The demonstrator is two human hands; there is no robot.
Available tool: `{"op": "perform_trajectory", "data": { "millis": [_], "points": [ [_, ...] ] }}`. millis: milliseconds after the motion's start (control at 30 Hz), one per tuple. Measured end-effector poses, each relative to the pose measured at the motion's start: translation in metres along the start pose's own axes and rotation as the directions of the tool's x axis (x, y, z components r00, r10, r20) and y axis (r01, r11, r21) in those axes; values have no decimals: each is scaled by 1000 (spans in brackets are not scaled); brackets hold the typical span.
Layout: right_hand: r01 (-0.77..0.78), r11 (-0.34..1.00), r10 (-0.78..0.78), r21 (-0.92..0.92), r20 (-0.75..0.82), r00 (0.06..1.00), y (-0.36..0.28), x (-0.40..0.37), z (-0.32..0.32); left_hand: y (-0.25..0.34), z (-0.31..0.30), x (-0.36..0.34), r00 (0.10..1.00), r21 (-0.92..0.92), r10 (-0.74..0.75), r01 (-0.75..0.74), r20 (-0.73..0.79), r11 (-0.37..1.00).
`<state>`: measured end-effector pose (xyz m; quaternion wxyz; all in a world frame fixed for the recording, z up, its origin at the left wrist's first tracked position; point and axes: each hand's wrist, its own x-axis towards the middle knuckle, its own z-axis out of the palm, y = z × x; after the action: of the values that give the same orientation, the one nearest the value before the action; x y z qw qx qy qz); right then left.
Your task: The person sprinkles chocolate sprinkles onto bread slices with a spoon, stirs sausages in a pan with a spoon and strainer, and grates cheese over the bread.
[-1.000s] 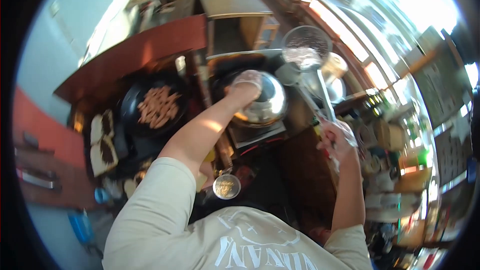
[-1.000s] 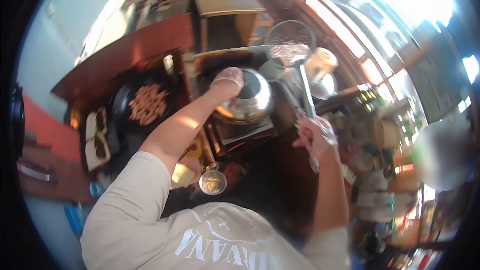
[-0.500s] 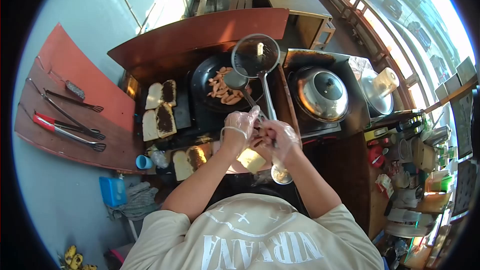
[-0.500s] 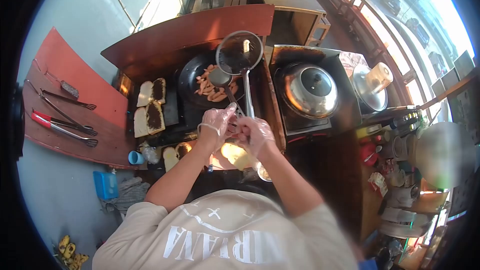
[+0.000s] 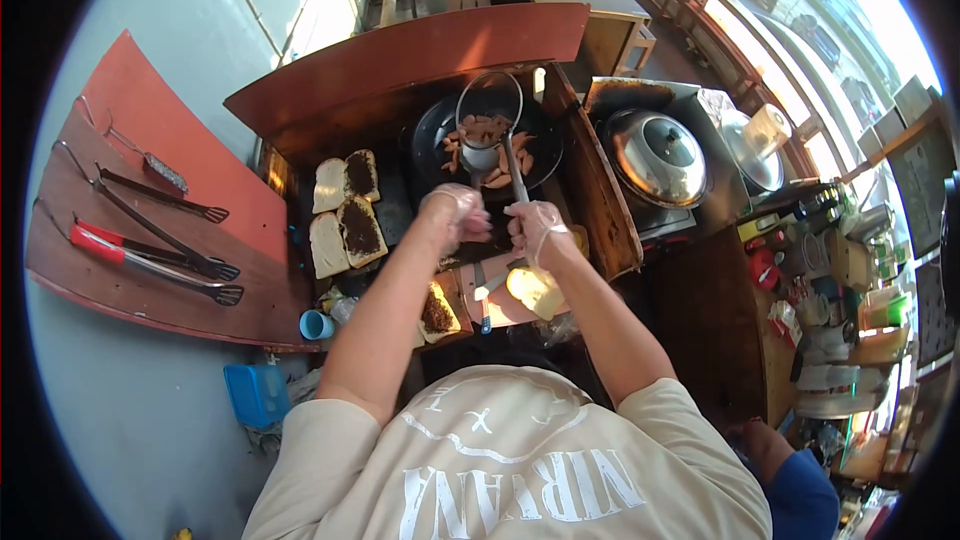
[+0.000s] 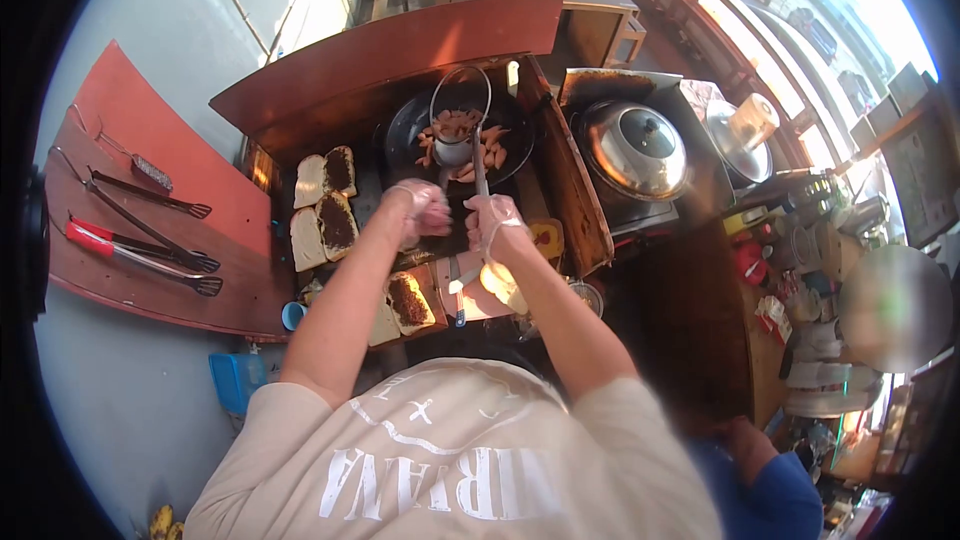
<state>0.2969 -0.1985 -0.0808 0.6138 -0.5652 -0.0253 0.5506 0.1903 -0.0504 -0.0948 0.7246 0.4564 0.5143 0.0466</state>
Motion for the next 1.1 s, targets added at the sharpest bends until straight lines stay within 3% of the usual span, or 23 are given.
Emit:
{"op": "perform_trajectory", "data": {
  "millis": [67, 100, 133, 200, 233, 267, 333, 400, 467, 500, 533, 600, 633, 667, 700, 767, 833, 933, 967, 1000, 1033, 1067, 1100],
  "points": [
    [51, 975, -68, -218, -70, 995, -10, -12, -6, 9, -35, 3, 997, 200, -40, 53, -70, 978],
    [19, 943, -78, -334, -162, 984, -21, -22, -5, 18, -47, -9, 987, 351, 66, -12, -144, 936],
    [-32, 961, -17, -274, -175, 984, -23, -13, -18, 28, -59, -19, 963, 497, 184, -64, -197, 865],
    [-82, 761, -150, -643, -298, 943, -44, -28, -12, 40, -105, 24, 961, 943, 276, -95, 4, 319],
    [86, 391, -412, -916, -90, 907, -40, -34, -18, 56, -90, -7, 921, 964, 377, -10, -95, 267],
    [88, -93, -627, -992, 127, 768, -35, -39, -25, 73, -74, -49, 860, 971, 477, 80, -181, 225],
    [54, -224, -549, -973, 172, 818, -51, -55, -18, 78, -69, -58, 844, 980, 513, 71, -157, 183],
    [20, -205, -512, -979, 125, 850, -53, -57, -18, 80, -71, -53, 813, 985, 556, 143, -171, 94],
    [85, -392, -400, -916, 252, 881, -39, -33, -36, 79, -70, -48, 823, 988, 548, 136, -152, 69],
    [83, -459, -353, -885, 267, 897, -37, -32, -38, 78, -70, -38, 898, 984, 427, 157, -109, -80],
    [74, -449, -353, -890, 253, 901, -37, -35, -33, 76, -72, -23, 953, 961, 292, 155, -84, -228],
    [-16, -239, -294, -971, 57, 954, -40, -38, -26, 61, -89, 16, 970, 905, 112, -158, 218, -396],
    [-43, -188, -273, -981, 10, 962, -39, -35, -28, 52, -84, 16, 979, 973, 198, -87, 44, 214],
    [-73, -139, -253, -988, -36, 967, -37, -32, -30, 43, -81, 17, 976, 666, 161, -22, -148, 746],
    [-60, -128, -213, -990, -32, 977, -38, -31, -31, 39, -75, 11, 981, 557, 160, -73, -109, 827],
    [-50, -108, -177, -993, -31, 984, -35, -15, -45, 36, -67, -2, 978, 572, 197, -123, -70, 811],
    [121, -79, -118, -990, 129, 985, -18, 24, -78, 37, -65, -10, 973, 586, 229, -167, -32, 793],
    [92, 83, -59, -992, 87, 994, -18, 31, -82, 36, -65, -22, 912, 737, 409, -257, -29, 626],
    [62, 132, -42, -989, 57, 997, -20, 28, -80, 34, -66, -29, 810, 839, 586, -337, 28, 426],
    [-123, 467, 13, -876, -133, 991, -39, -8, -51, 34, -65, -40, 678, 907, 726, -370, 116, 201],
    [-289, 728, 130, -622, -288, 949, -49, -28, -34, 36, -61, -54, 679, 908, 725, -368, 115, 201],
    [-289, 729, 132, -620, -287, 949, -36, -1, -53, 39, -56, -70, 716, 940, 689, -302, 113, 160],
    [-136, 475, 32, -869, -137, 990, -16, 44, -85, 40, -53, -77, 751, 965, 651, -238, 109, 113]
  ]
}}
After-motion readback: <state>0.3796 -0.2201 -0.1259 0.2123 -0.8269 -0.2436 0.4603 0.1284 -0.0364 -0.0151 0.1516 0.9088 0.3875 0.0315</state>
